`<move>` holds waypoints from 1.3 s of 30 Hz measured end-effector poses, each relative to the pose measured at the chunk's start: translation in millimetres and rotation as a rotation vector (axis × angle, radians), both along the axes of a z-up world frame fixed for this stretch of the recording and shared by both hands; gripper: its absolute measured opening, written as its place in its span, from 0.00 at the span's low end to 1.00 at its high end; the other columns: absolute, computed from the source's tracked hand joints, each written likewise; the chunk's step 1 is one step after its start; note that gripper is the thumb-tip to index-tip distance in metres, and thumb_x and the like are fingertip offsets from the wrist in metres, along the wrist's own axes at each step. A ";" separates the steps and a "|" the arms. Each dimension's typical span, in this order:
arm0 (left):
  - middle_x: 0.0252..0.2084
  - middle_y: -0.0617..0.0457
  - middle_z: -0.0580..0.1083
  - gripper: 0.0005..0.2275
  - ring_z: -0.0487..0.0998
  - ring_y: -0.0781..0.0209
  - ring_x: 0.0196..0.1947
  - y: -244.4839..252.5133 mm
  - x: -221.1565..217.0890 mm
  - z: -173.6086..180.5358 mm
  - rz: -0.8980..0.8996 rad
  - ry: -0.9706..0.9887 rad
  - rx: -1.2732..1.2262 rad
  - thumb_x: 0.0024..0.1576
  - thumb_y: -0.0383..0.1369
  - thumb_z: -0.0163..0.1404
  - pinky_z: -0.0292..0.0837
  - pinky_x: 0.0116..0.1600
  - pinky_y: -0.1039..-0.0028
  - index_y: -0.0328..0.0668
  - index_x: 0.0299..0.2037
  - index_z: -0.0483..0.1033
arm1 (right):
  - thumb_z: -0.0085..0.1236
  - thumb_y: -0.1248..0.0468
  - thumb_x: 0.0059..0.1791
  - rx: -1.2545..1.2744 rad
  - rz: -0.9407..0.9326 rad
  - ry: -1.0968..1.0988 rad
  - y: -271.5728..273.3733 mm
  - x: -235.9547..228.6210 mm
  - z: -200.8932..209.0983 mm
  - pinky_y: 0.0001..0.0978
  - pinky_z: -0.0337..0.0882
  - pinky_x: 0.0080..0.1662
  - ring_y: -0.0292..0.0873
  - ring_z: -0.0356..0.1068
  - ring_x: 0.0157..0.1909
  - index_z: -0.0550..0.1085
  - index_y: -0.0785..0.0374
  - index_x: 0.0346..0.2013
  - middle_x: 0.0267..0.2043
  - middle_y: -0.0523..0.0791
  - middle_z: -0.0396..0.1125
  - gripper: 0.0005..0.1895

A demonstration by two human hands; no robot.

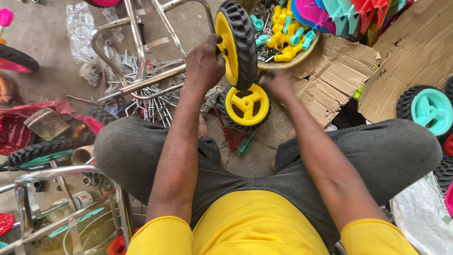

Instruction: The person assembles a tricycle by attaching wheels to the frame. They select wheels from a pile, fit them onto the axle, and secure them with nuts and washers using a wrench. The person also handles various small metal parts and plastic components during the process.

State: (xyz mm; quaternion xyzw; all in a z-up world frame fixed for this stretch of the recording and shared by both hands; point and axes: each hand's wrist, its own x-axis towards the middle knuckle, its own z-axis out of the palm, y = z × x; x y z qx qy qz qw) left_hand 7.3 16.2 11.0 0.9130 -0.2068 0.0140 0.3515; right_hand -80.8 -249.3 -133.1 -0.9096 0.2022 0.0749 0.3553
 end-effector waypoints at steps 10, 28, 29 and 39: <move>0.33 0.45 0.79 0.11 0.83 0.48 0.33 -1.7 -3.6 15.1 0.062 0.087 0.104 0.65 0.40 0.48 0.74 0.39 0.57 0.40 0.44 0.77 | 0.73 0.47 0.34 -0.258 0.177 0.183 33.1 -16.2 -72.3 0.66 0.53 0.62 0.64 0.54 0.69 0.66 0.59 0.67 0.68 0.59 0.57 0.50; 0.25 0.54 0.77 0.15 0.78 0.62 0.22 -3.8 -0.2 0.5 0.113 -0.015 0.090 0.67 0.46 0.44 0.71 0.28 0.67 0.45 0.38 0.76 | 0.60 0.61 0.47 -0.128 0.249 -0.035 36.2 -28.7 -81.8 0.47 0.72 0.55 0.57 0.74 0.49 0.80 0.64 0.43 0.45 0.55 0.75 0.13; 0.26 0.53 0.77 0.15 0.78 0.59 0.24 -3.7 -1.6 1.7 0.111 -0.037 0.084 0.67 0.46 0.44 0.71 0.29 0.65 0.45 0.38 0.76 | 0.60 0.61 0.47 -0.016 0.176 -0.013 42.6 -22.8 -74.0 0.45 0.72 0.55 0.55 0.75 0.51 0.80 0.61 0.46 0.47 0.54 0.75 0.15; 0.37 0.47 0.81 0.14 0.83 0.49 0.36 -1.7 -2.8 16.7 0.136 0.036 -0.033 0.67 0.43 0.44 0.75 0.38 0.58 0.42 0.46 0.77 | 0.66 0.59 0.45 0.158 0.417 -0.501 103.3 10.4 -56.2 0.44 0.56 0.65 0.55 0.56 0.68 0.61 0.66 0.68 0.67 0.55 0.59 0.39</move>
